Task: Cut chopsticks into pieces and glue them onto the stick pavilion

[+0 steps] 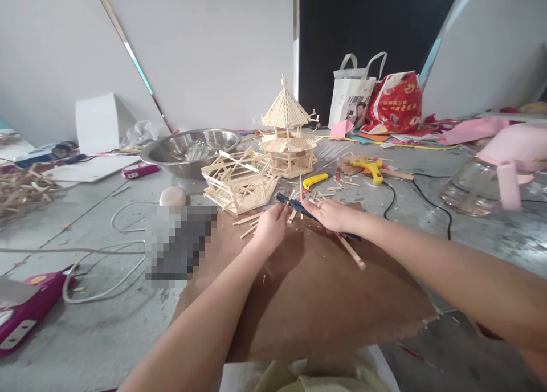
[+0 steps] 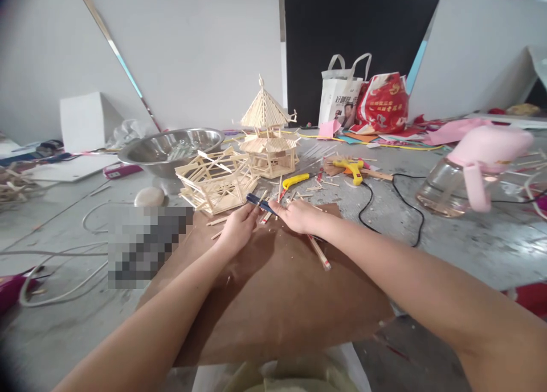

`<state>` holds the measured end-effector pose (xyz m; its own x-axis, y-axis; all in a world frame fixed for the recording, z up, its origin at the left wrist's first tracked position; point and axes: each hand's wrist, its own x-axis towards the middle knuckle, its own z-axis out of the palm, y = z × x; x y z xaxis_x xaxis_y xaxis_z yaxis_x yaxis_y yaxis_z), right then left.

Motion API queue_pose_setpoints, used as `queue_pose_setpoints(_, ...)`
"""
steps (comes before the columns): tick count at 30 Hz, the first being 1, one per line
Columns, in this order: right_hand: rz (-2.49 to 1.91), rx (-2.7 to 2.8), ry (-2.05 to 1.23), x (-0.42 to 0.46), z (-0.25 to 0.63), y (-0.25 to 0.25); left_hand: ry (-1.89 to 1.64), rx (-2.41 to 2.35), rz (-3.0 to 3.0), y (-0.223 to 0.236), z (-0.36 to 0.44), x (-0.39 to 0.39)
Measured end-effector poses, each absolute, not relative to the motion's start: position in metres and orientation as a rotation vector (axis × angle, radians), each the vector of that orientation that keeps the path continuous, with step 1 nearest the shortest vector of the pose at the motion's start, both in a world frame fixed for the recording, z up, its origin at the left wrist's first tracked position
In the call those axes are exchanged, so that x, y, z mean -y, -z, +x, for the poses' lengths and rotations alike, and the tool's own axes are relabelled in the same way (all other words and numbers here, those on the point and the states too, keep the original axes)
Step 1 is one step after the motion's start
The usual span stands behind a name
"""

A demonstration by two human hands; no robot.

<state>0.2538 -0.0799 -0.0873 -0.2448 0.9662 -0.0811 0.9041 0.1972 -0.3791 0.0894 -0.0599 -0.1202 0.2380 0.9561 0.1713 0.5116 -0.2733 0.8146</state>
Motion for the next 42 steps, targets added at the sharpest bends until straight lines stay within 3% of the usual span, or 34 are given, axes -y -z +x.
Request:
queue_pose_setpoints(17, -2.088, 1.949, -1.134, 0.07, 0.253, 0.095, -0.568, -1.589, 2.259, 0.123, 0.098, 0.056)
queue_pose_setpoints(31, -2.091, 1.868, -1.185, 0.068, 0.254, 0.098, -0.448, -1.658, 2.284, 0.119, 0.102, 0.058)
queue_pose_setpoints(37, -2.186, 1.911, -1.049, 0.067, 0.253, 0.103, -0.452, -1.653, 2.286, 0.118, 0.103, 0.057)
queue_pose_setpoints(42, -2.009, 1.717, -1.331, 0.066, 0.257, 0.103, -0.486, -1.592, 2.255, 0.118, 0.099, 0.056)
